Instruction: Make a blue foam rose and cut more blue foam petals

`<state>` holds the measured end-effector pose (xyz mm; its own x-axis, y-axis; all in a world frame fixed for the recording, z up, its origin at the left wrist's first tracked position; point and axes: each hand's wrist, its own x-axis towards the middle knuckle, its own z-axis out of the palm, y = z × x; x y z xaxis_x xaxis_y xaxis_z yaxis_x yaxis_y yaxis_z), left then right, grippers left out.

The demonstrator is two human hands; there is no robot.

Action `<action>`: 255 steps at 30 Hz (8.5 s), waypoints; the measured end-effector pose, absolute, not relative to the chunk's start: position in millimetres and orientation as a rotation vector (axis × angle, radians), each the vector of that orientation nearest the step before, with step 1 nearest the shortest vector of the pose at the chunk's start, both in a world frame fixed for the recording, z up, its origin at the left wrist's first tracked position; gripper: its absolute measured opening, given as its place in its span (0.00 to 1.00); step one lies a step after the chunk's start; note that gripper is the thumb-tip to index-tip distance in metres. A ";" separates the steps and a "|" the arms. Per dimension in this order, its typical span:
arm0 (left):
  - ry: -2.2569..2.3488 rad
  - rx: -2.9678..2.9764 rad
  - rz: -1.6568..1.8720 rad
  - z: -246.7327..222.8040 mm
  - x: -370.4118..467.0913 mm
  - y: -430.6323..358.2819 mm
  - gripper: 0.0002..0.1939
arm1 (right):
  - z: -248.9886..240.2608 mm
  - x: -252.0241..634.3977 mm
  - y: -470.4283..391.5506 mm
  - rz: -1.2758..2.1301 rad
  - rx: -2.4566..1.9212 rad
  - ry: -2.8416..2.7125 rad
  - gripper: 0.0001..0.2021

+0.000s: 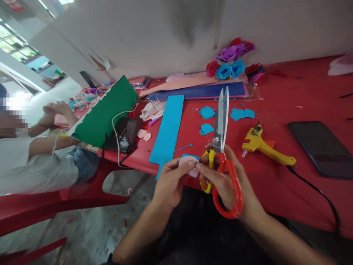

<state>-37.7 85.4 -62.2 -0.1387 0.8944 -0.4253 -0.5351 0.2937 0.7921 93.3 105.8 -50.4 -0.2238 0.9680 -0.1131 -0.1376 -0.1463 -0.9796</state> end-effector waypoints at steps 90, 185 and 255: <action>1.125 0.802 1.050 -35.8 -89.1 88.7 0.07 | -43.8 157.9 108.3 1.072 -1.082 -2.383 0.19; 1.108 0.870 1.231 -53.2 -92.8 80.3 0.10 | -70.8 158.4 110.9 0.894 -0.924 -2.353 0.22; 1.431 1.123 1.183 -45.6 -49.0 231.6 0.11 | -89.8 75.1 223.3 1.483 -0.919 -0.697 0.15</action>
